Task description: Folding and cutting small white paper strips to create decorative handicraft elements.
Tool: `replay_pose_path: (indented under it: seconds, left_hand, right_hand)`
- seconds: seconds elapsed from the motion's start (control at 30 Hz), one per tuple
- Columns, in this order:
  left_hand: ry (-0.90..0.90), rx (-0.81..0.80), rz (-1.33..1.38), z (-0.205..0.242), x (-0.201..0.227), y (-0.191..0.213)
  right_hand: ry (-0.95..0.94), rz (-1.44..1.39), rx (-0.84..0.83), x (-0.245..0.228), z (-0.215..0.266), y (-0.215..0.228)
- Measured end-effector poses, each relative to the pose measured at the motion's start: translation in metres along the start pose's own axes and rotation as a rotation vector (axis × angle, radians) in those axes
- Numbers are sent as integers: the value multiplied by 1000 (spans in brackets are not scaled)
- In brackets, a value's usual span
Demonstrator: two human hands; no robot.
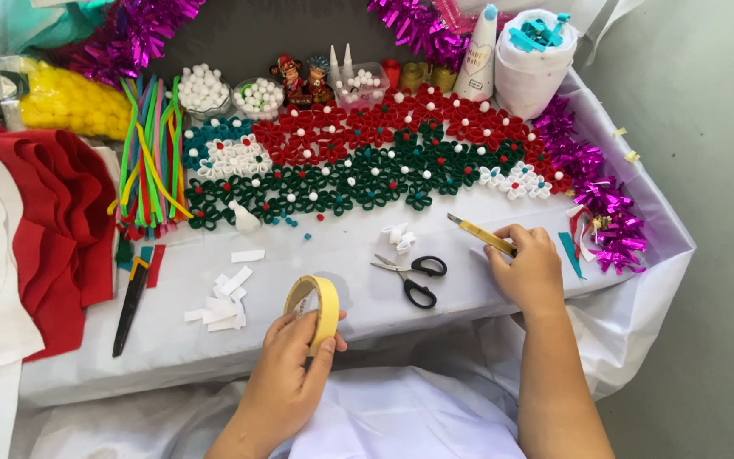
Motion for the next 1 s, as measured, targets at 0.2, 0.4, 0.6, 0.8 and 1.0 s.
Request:
replay_pose_path:
  seconds: [0.2, 0.4, 0.6, 0.8, 1.0]
  left_hand:
    - [-234, 103, -673, -10, -32, -23]
    - [-208, 119, -806, -23, -62, -24]
    - [-321, 301, -827, -20, -64, -28]
    - [-351, 324, -777, -21, -72, -30]
    - [-366, 373, -803, -23, -68, -29]
  right_hand:
    - [-15, 152, -46, 5, -12, 14]
    - [155, 92, 788, 102, -138, 98]
    - [-106, -181, 427, 132, -249, 134]
    - [-293, -101, 350, 152, -282, 125]
    - [-292, -214, 396, 143, -269, 127]
Point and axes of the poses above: each hand's wrist, its own z-axis away from the middle knuckle, its own y-axis out of the back of the hand, x = y × z, the point moved 6 cm from there along -z, towards the middle knuckle, and after that the axes turned 2 degrees about -z, right-handed, at the moved point
